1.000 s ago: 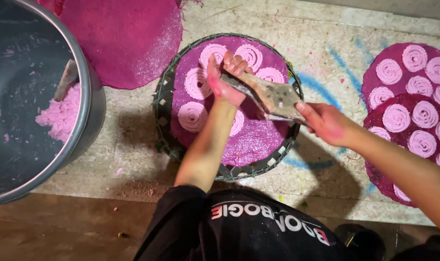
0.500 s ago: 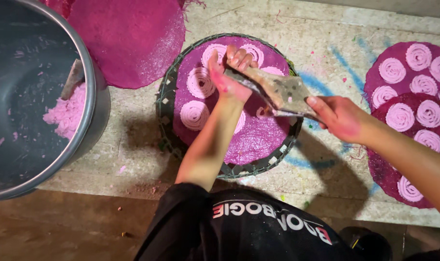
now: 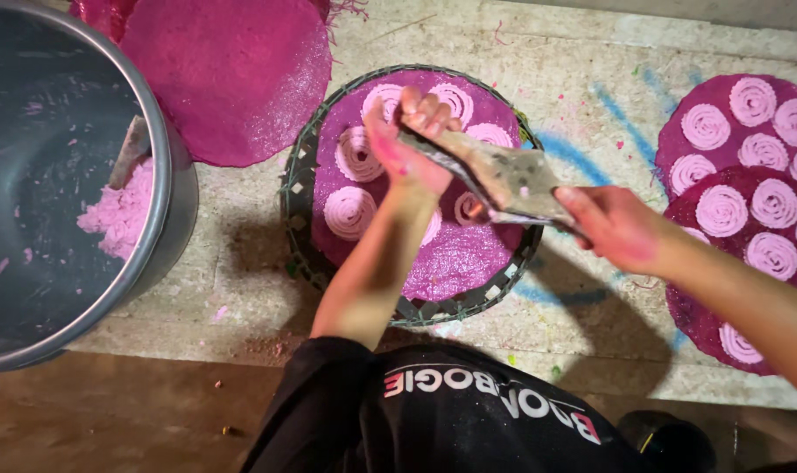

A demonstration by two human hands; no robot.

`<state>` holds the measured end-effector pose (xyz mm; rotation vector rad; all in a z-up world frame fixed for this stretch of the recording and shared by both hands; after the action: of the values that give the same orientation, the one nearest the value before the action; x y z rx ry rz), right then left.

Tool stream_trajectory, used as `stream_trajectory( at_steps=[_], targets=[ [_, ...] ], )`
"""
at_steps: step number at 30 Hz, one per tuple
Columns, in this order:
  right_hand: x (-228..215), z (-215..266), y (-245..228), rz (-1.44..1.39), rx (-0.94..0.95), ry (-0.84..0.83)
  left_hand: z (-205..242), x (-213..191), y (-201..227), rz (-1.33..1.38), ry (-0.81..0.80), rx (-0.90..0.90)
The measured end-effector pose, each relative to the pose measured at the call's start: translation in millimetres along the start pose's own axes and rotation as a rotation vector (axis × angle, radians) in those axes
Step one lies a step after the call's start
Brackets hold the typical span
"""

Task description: The person uses a wooden tool to scoop pink paste from a metal bowl and press it into a circular mold on a woven tray. They repeatedly form rose-shaped rolls and arrange them on the tray.

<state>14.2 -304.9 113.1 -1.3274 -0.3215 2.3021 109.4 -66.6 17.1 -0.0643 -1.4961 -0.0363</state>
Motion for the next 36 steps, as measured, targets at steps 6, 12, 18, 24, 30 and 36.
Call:
stream_trajectory(
  at_steps=[6, 12, 18, 24, 30, 36],
  targets=[
    [-15.5, -8.6, -11.9, 0.011, -0.205, 0.150, -30.8, 12.2, -8.1, -0.009, -0.044, 0.039],
    [15.9, -16.7, -31.5, -0.199, -0.357, 0.115, -21.9, 20.7, 36.8, -0.095, -0.080, 0.054],
    [17.3, -2.6, -6.9, -0.114, -0.133, -0.029, 6.2, 7.7, 22.1, -0.067, 0.115, 0.040],
    [-18.7, -5.4, 17.4, 0.075, -0.070, 0.090, -11.7, 5.2, -26.5, 0.020, 0.187, -0.014],
    [-13.4, -24.0, -6.2, -0.018, -0.226, 0.201, -48.8, 16.3, -10.9, -0.049, 0.068, 0.048],
    [15.8, -30.5, -37.4, -0.144, -0.371, 0.188, -37.8, 21.1, 39.1, -0.098, 0.057, 0.099]
  ],
)
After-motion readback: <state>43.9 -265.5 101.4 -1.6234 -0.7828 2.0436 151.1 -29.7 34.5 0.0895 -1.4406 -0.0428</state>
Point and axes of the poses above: each hand's wrist, its own z-axis away from the middle knuckle, its own x-axis out of the palm, y = z × x, the point moved 4 cm from there along -z, towards the middle knuckle, and after that the axes turned 10 degrees about y, right-handed, at the moved point
